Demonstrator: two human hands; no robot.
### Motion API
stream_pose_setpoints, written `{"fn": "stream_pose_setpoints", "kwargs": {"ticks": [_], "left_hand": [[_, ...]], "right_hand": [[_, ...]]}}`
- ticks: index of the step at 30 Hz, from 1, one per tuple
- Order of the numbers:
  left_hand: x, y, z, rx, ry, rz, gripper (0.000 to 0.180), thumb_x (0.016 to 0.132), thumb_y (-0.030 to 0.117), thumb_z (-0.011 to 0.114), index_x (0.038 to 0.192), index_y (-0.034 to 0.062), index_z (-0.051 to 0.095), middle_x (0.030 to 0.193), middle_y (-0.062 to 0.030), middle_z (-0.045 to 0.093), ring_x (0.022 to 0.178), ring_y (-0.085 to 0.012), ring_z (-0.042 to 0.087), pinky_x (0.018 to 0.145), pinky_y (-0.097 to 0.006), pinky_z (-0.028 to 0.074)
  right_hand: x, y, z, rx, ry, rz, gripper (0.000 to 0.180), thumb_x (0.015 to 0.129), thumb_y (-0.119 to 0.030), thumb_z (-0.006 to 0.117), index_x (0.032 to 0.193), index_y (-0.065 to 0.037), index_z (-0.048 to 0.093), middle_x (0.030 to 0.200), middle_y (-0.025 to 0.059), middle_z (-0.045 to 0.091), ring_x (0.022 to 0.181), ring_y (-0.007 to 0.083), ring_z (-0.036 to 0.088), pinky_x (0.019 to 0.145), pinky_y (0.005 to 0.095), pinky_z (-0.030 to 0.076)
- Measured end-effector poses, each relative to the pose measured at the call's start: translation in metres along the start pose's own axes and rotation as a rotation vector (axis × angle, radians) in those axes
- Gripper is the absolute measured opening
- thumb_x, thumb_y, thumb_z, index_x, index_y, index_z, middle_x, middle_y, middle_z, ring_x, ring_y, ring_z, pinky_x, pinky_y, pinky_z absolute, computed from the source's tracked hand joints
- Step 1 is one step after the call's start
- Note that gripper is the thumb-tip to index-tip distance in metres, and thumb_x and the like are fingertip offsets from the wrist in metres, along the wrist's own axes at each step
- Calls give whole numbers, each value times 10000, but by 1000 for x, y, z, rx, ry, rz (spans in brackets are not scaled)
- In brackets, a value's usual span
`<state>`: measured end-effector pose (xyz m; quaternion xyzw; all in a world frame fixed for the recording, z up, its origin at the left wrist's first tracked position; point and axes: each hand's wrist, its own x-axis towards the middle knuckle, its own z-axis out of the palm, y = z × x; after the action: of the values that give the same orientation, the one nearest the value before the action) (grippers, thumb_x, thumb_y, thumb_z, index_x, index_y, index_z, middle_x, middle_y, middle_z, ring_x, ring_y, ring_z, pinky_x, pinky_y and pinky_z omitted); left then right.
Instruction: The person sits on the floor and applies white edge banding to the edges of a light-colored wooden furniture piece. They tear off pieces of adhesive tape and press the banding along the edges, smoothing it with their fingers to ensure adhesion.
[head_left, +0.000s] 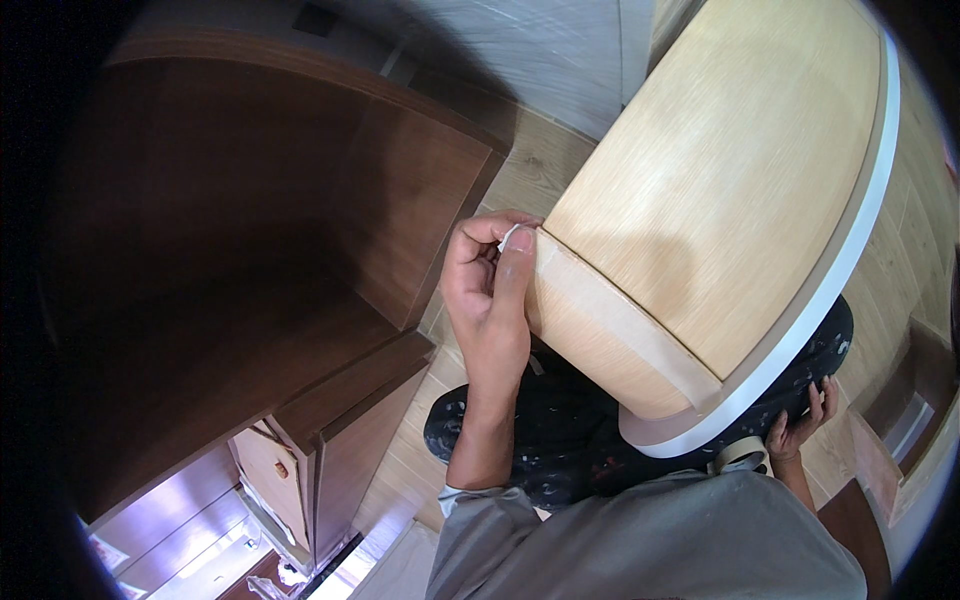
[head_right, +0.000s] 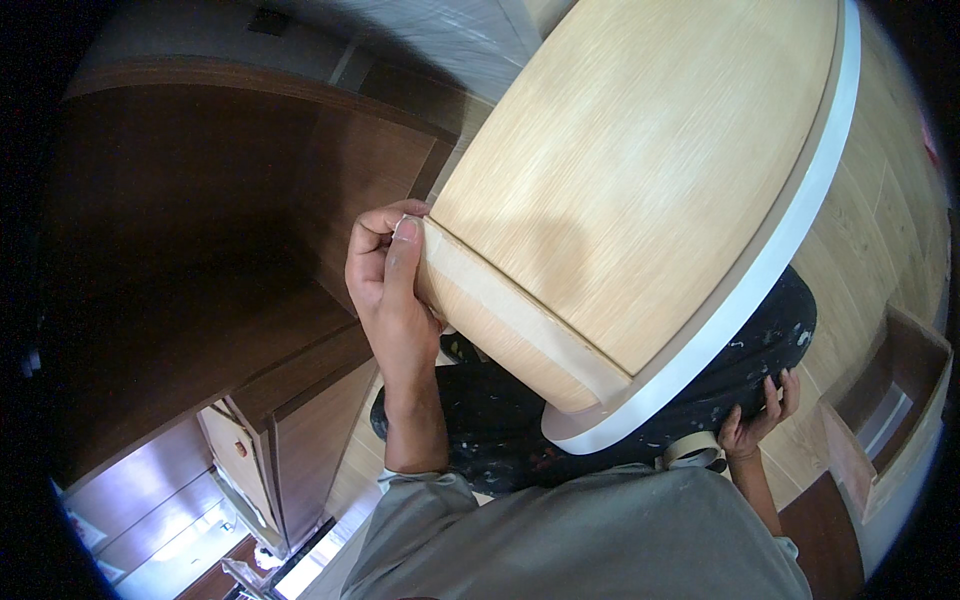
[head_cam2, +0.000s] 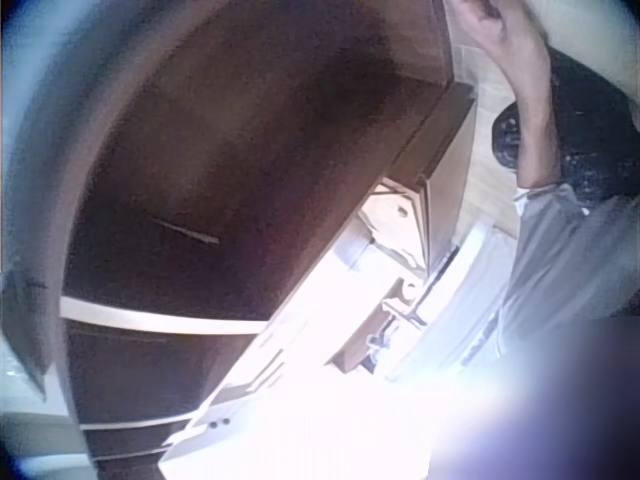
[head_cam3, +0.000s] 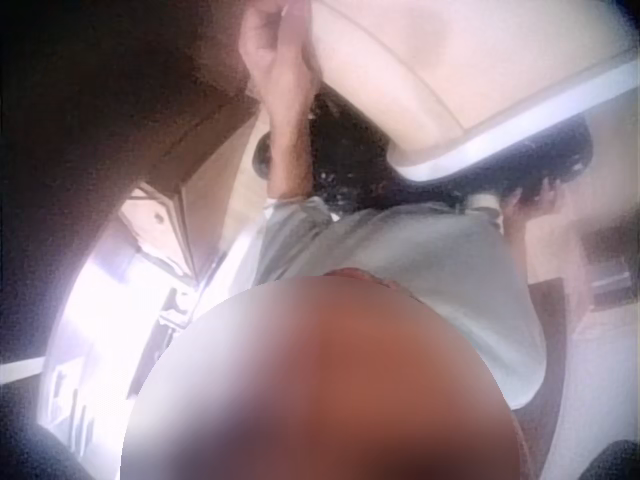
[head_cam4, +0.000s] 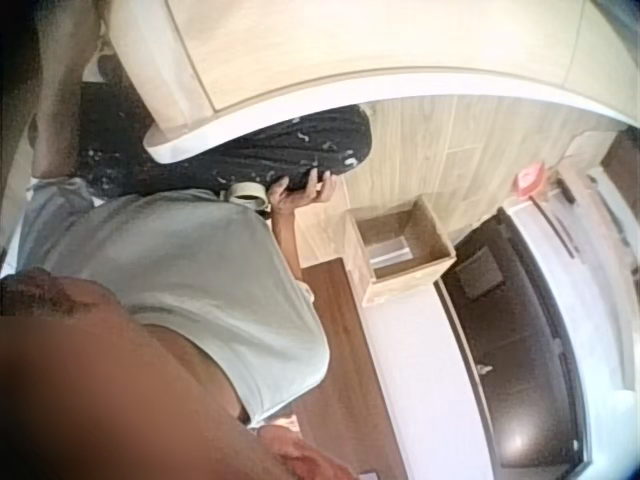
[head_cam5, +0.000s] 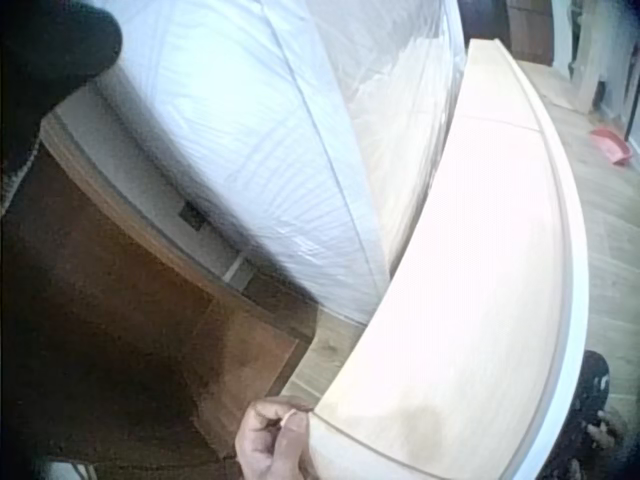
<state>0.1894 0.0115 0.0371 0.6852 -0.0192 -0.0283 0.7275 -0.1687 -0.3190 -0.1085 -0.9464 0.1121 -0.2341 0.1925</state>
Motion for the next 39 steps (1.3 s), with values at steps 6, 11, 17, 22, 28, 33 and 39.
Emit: {"fn": "stream_pose_setpoints", "kwargs": {"ticks": [6, 11, 17, 22, 28, 33, 39], "left_hand": [[-5, -8, 7, 168, 69, 232, 80, 1076, 76, 635, 1103, 13, 594, 1170, -152, 676, 1098, -176, 630, 1013, -337, 471], [-7, -14, 11, 162, 110, 307, 80, 1079, 68, 628, 1108, 9, 582, 1157, -156, 672, 1095, -183, 630, 1012, -344, 473], [-7, -13, 9, 172, 99, 285, 94, 1076, 64, 632, 1126, 6, 578, 1169, -155, 673, 1085, -181, 635, 1009, -344, 478], [-1, -8, 10, 195, 127, 248, 126, 1072, 68, 611, 1174, -5, 600, 1161, -165, 703, 1099, -188, 659, 1028, -357, 492], [5, 3, 1, 109, 40, 95, 122, 1046, 54, 665, 1141, -10, 623, 1197, -157, 704, 1119, -175, 656, 1021, -323, 495], [5, -1, -3, 94, -3, 138, 89, 1045, 60, 674, 1107, 11, 632, 1170, -146, 714, 1104, -177, 662, 1008, -331, 500], [2, -1, -2, 72, 13, 74, 80, 1054, 65, 668, 1097, 19, 619, 1148, -140, 712, 1082, -171, 664, 999, -326, 499]], "right_hand": [[1, -1, -1, 13, 2, 0, 607, 1024, -376, 608, 1511, -31, 499, 1572, 255, 412, 1524, 441, 343, 1253, 598, 272], [0, -1, -1, 18, 11, 3, 614, 1003, -359, 617, 1510, -32, 503, 1573, 256, 413, 1524, 443, 341, 1255, 599, 268], [-1, -1, 1, 6, 21, 11, 618, 999, -368, 611, 1506, -32, 508, 1567, 256, 418, 1526, 442, 339, 1252, 606, 268], [-1, 0, 1, 12, 15, 8, 621, 1001, -384, 607, 1502, -29, 508, 1561, 256, 420, 1526, 437, 340, 1252, 605, 266], [-1, 0, 2, -1, 12, 6, 621, 999, -385, 608, 1500, -32, 511, 1557, 255, 424, 1519, 435, 348, 1254, 602, 259], [0, -1, 2, 5, 15, 13, 613, 1003, -386, 606, 1499, -37, 514, 1554, 252, 429, 1515, 435, 355, 1253, 602, 263], [0, 0, 1, -7, 7, 7, 610, 1010, -384, 600, 1503, -36, 510, 1558, 254, 425, 1520, 438, 352, 1251, 603, 274]]}}
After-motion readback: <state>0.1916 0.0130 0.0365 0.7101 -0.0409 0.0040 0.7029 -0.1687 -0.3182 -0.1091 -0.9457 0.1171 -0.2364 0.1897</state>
